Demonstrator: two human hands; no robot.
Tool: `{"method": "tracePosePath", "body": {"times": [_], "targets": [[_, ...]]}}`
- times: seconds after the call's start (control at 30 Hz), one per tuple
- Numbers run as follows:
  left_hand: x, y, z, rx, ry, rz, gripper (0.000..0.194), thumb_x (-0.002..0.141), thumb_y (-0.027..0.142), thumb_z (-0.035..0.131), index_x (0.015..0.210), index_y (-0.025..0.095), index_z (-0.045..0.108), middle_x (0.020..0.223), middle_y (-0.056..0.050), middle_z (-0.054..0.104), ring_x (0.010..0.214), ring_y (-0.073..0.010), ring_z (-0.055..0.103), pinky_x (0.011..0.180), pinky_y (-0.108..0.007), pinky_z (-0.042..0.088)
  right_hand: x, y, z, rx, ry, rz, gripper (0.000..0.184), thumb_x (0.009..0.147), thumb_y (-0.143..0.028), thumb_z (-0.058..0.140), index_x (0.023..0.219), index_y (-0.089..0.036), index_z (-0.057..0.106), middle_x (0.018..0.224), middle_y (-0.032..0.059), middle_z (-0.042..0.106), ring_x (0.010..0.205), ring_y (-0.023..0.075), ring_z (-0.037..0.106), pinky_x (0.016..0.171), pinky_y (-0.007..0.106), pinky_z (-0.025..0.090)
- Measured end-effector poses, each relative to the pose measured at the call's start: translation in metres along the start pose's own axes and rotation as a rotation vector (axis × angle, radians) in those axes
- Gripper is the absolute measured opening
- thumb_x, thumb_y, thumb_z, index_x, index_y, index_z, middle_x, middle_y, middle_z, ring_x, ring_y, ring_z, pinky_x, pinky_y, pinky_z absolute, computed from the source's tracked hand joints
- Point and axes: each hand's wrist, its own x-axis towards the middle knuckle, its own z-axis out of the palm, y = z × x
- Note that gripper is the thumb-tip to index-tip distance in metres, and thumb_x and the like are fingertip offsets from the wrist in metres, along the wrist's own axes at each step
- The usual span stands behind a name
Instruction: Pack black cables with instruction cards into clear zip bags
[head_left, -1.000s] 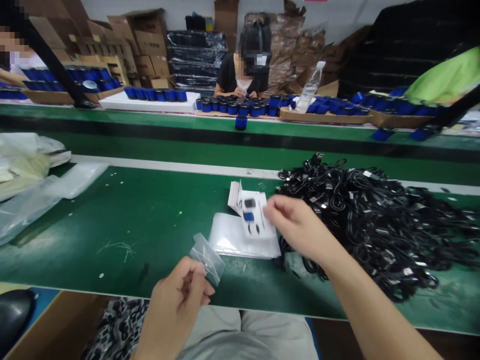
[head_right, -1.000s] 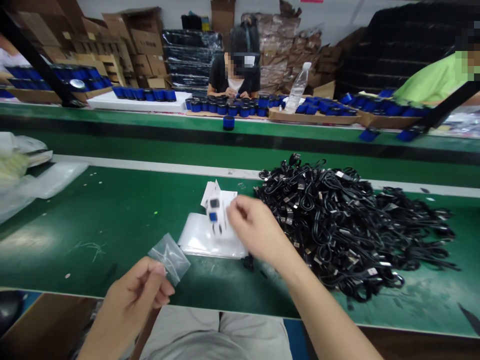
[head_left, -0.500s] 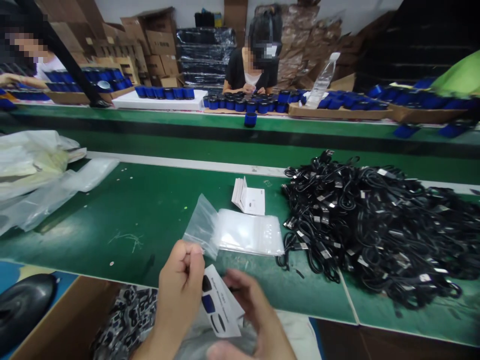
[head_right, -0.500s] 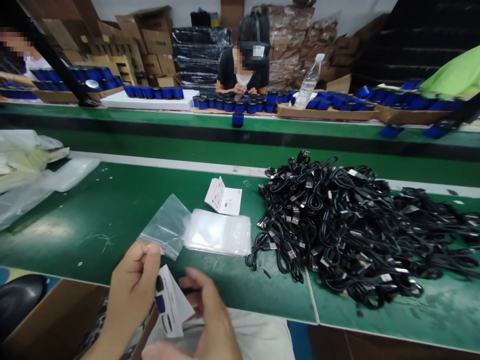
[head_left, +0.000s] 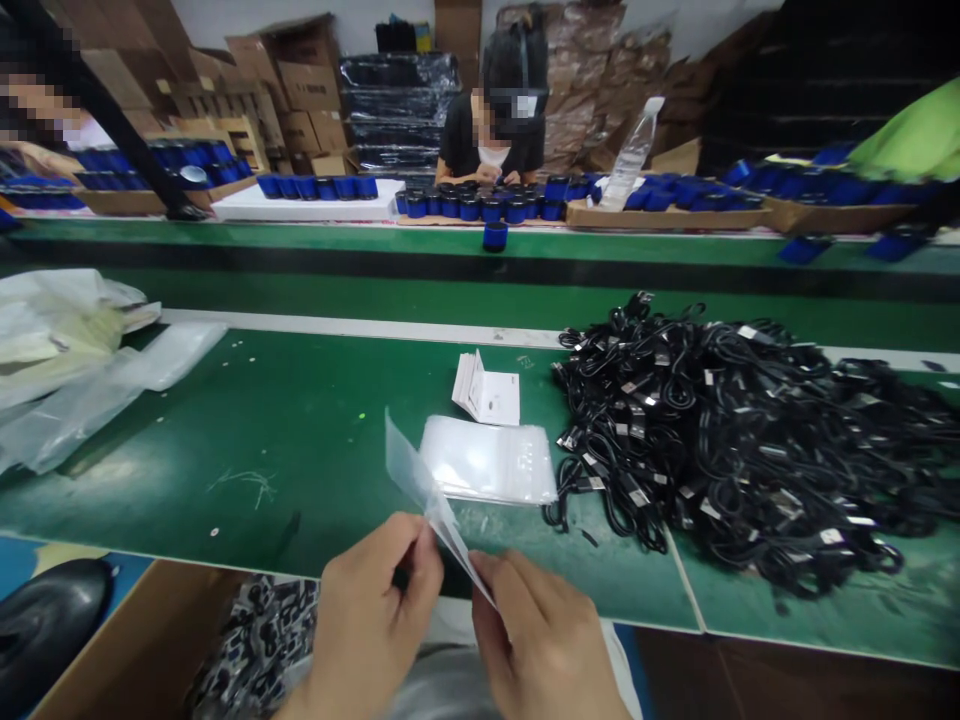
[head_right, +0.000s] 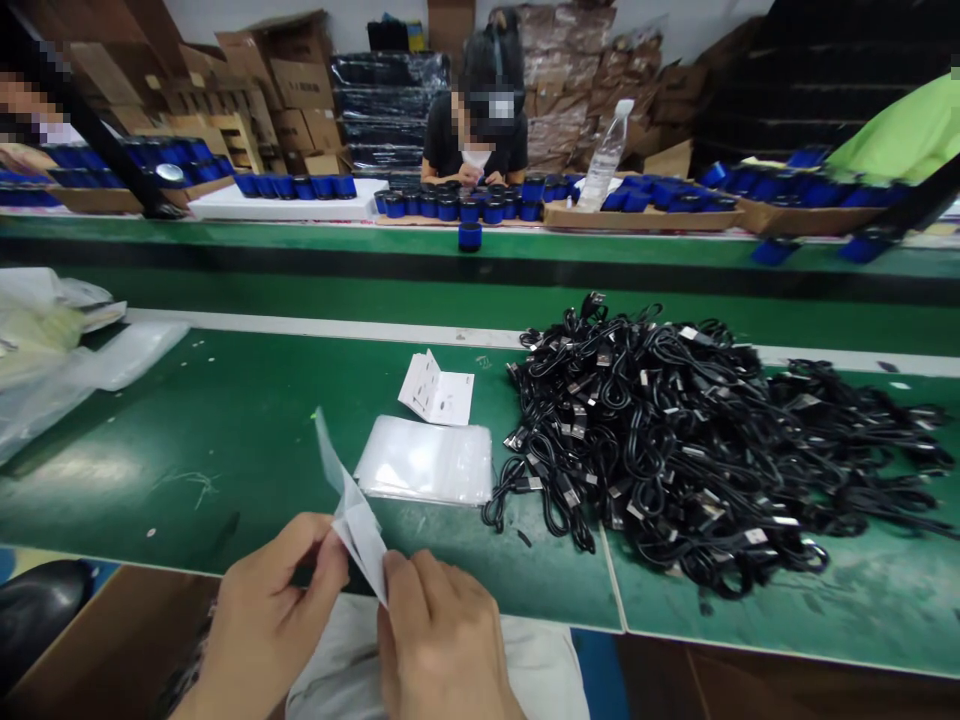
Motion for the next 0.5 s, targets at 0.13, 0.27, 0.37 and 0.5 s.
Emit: {"method": "tracePosePath", "body": {"times": [0.13,0.27,0.37,0.5], "targets": [[-0.008,0.002,0.009,0.071,-0.056,0.207,0.025,0.09,0.016,0.043,0.067,0.02,0.051,0.053,0.005,0.051,0.045,-0.0107,0.051,0.046,-0.021,0.037,0.0,-0.003,-0.006,-0.003,-0.197,0.129,0.02,0.08,-0.005,0.039,0.075,-0.019,0.053,0.058,0.001,0.058,0.046,0.0156,0.057,0.044,0.024,0.036],[-0.01,0.001,0.009,0.08,-0.092,0.26,0.022,0.091,0.016,0.041,0.073,0.019,0.054,0.06,0.003,0.051,0.05,-0.0122,0.052,0.048,-0.022,0.04,0.006,-0.001,-0.018,0.206,-0.378,0.219,0.019,0.08,-0.006,0.04,0.081,-0.017,0.055,0.073,0.0057,0.065,0.058,0.017,0.062,0.049,0.024,0.04],[-0.01,0.002,0.004,0.055,-0.124,0.25,0.017,0.086,0.013,0.045,0.075,0.019,0.057,0.074,-0.001,0.049,0.056,-0.0108,0.053,0.049,-0.02,0.043,0.009,0.004,-0.024,0.42,-0.373,0.267,0.02,0.085,-0.012,0.041,0.074,-0.018,0.057,0.068,0.0039,0.065,0.056,0.0153,0.061,0.049,0.023,0.041],[-0.019,0.008,0.005,-0.07,-0.077,0.201,0.017,0.078,0.008,0.047,0.074,0.02,0.059,0.091,-0.005,0.045,0.074,-0.0142,0.056,0.063,-0.023,0.05,0.011,0.011,-0.014,0.487,-0.157,0.509,0.004,0.083,-0.021,0.056,0.08,-0.019,0.059,0.067,-0.0006,0.062,0.056,0.0131,0.057,0.053,0.022,0.043]]}}
